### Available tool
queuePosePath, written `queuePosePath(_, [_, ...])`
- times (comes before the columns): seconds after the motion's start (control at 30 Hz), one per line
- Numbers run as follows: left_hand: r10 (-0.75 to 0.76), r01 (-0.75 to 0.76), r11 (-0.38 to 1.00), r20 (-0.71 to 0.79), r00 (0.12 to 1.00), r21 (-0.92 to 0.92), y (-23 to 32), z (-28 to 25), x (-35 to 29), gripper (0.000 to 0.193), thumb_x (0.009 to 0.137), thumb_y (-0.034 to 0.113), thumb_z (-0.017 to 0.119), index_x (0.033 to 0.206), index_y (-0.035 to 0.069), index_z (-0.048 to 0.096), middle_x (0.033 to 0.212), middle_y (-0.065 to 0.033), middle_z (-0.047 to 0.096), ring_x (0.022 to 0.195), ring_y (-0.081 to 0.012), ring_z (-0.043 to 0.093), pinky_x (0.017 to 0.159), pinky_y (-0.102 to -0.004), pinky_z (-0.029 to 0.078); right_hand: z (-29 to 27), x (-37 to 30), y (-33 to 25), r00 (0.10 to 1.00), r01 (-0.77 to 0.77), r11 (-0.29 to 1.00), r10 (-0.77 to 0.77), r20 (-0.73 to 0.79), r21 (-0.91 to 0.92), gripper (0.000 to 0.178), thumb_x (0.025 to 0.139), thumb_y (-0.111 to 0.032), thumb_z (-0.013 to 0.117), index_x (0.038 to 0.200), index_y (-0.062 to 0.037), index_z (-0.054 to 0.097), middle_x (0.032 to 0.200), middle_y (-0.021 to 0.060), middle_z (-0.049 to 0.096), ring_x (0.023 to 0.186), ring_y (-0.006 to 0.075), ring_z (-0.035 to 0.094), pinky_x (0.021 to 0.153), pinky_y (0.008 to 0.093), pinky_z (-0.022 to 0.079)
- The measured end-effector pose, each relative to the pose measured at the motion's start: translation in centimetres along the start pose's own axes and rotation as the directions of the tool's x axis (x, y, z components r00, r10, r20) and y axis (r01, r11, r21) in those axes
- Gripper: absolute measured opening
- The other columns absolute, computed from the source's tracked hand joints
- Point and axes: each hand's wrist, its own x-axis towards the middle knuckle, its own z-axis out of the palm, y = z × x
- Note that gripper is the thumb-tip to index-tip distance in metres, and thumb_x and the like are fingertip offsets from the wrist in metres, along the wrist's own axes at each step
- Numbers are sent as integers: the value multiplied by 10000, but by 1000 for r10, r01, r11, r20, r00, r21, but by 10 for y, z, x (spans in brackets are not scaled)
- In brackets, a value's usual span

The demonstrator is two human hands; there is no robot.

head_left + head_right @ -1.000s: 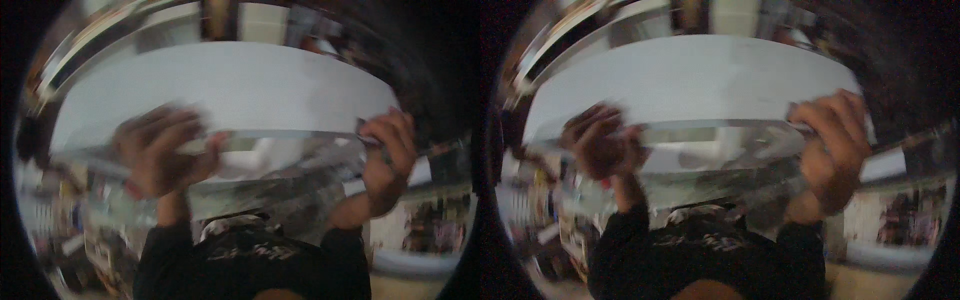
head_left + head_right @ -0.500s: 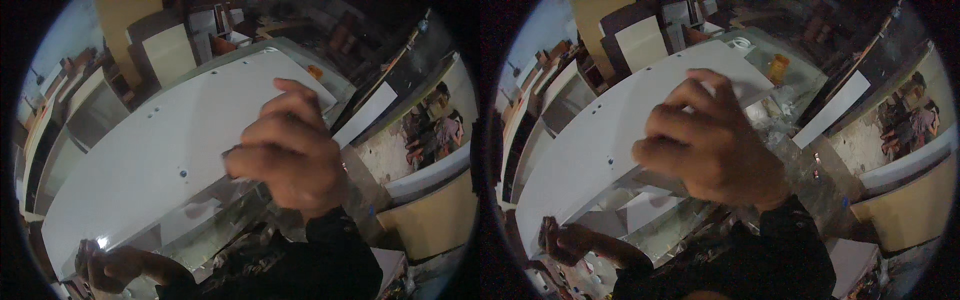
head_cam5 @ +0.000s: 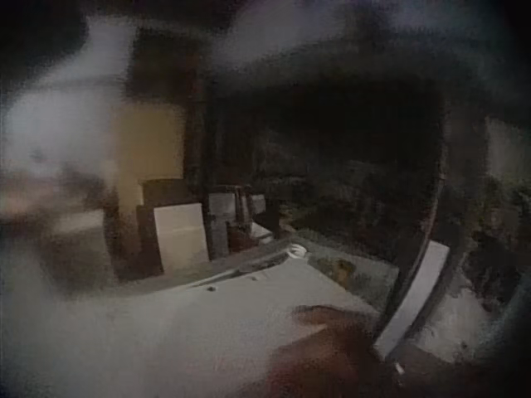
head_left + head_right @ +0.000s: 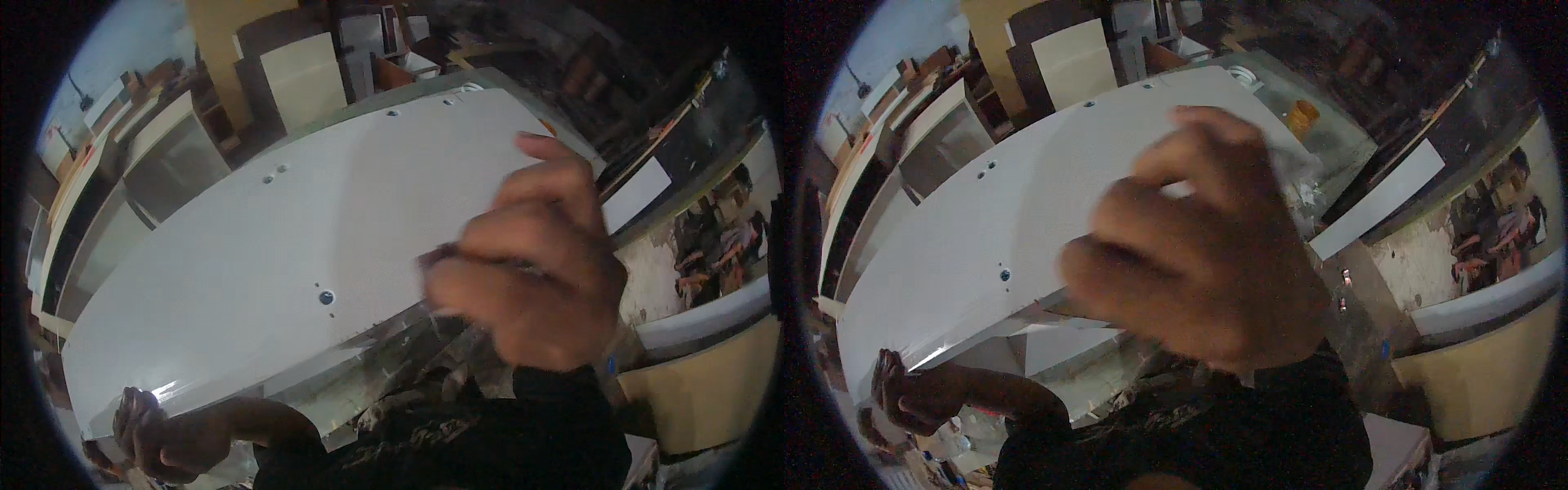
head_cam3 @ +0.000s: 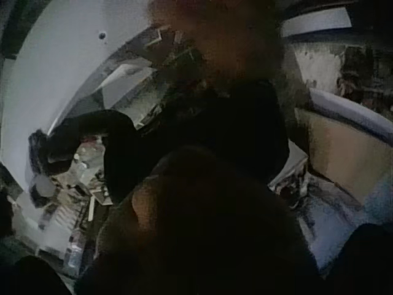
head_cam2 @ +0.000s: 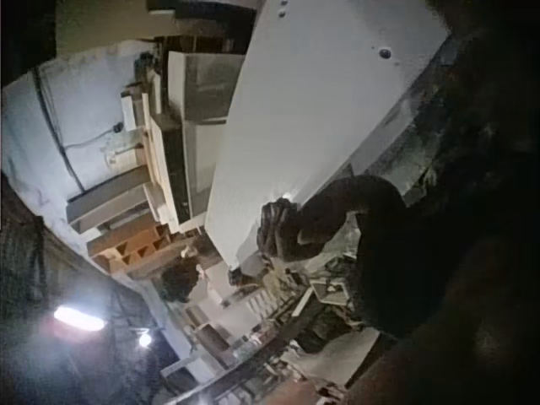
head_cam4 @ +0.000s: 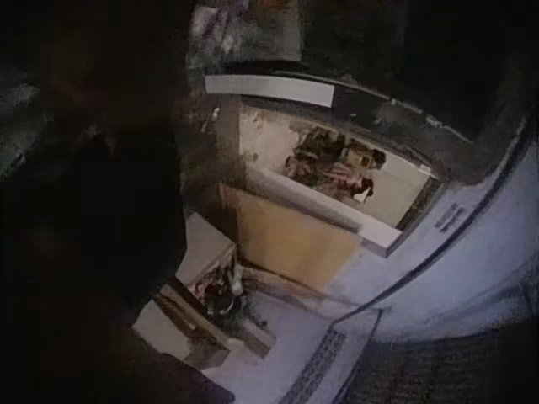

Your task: The person sands the inner edges of a white wooden cabinet piece using a small piece of sandpaper, applying water from a bottle to the surface between sanding actions.

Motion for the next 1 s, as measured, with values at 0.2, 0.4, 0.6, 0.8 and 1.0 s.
queuePosePath(0.2, [-35,35,999,-35,999,-5,5,6,-3,387,958,225,468,872,-128,601,831,-281,643,732,-399,665,716,-475,610,25,5,-15,990,94,995,-92,-104,15,247,553,-194,762,793,-178,710,797,-22,600,732,194,548,922,527,470])
queuePosePath(0.4, [-111,112,994,-99,989,6,13,10,-2,398,949,229,465,881,-139,600,841,-297,640,724,-408,661,709,-485,610,3,15,-14,999,-4,1000,4,40,17,241,539,-196,736,775,-178,693,771,-45,579,730,171,542,898,517,489])
queuePosePath(0.6, [42,-39,996,35,998,-84,-15,-10,-3,384,935,209,467,890,-148,598,849,-301,641,714,-409,658,694,-494,611,31,17,-34,995,60,992,-51,-91,107,240,571,-208,694,810,-178,691,783,-61,584,767,170,543,937,537,463])
queuePosePath(0.8, [1,0,999,24,1000,-52,-3,3,-4,316,925,183,515,904,-116,615,867,-261,654,740,-361,658,710,-456,596,1,13,-21,998,-42,998,45,54,-49,282,532,-198,718,811,-179,683,781,-29,552,770,180,528,939,533,459])
queuePosePath(1.0, [-17,18,999,45,999,-36,4,12,-12,243,910,158,569,920,-76,636,889,-218,669,770,-309,659,730,-412,577,37,12,-32,993,81,996,-77,-89,40,276,534,-181,732,808,-167,698,791,-16,548,717,186,530,947,534,448])
